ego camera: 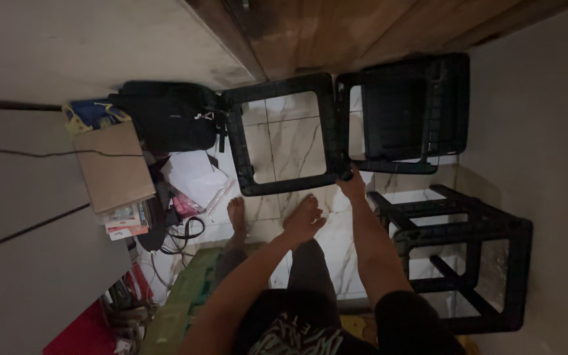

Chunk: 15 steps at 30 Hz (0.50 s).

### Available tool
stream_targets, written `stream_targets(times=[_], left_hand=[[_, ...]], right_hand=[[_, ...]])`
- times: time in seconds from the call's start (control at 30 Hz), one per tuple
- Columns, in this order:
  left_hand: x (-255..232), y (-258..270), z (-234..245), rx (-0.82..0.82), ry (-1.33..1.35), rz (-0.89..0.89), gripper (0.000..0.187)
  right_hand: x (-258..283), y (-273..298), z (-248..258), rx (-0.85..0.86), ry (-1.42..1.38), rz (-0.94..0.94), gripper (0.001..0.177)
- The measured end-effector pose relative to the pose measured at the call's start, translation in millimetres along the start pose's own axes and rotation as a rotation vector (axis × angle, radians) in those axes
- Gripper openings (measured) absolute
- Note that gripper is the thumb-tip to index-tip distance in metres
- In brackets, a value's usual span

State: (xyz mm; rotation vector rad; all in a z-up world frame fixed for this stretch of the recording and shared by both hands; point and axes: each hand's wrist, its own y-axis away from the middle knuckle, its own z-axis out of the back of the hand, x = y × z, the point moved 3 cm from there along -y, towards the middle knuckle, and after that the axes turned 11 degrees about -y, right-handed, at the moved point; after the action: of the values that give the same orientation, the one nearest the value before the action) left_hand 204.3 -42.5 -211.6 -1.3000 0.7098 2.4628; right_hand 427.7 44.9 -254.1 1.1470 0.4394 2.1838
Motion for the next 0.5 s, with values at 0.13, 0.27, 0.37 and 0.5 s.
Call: stream_targets(times=[0.13, 0.27, 0.37, 0.5], left_hand=[[26, 20, 16, -0.013, -0.12, -0.003, 0.038], [75, 46, 65, 0.214, -0.098, 0.408, 0.046], [96, 54, 108, 0.206, -0.185, 0.536, 0.047], [109, 59, 160, 0.227, -0.554, 0.345, 0.049]], right_hand=[[-8, -3, 2, 0.051, -0.084, -0.091, 0.08], [1, -4, 22, 0.107, -0.147, 0.054, 0.069], [17, -1, 39, 0.086, -0.223, 0.211, 0.063], [27, 20, 56, 0.083, -0.373, 0.134, 0.054]])
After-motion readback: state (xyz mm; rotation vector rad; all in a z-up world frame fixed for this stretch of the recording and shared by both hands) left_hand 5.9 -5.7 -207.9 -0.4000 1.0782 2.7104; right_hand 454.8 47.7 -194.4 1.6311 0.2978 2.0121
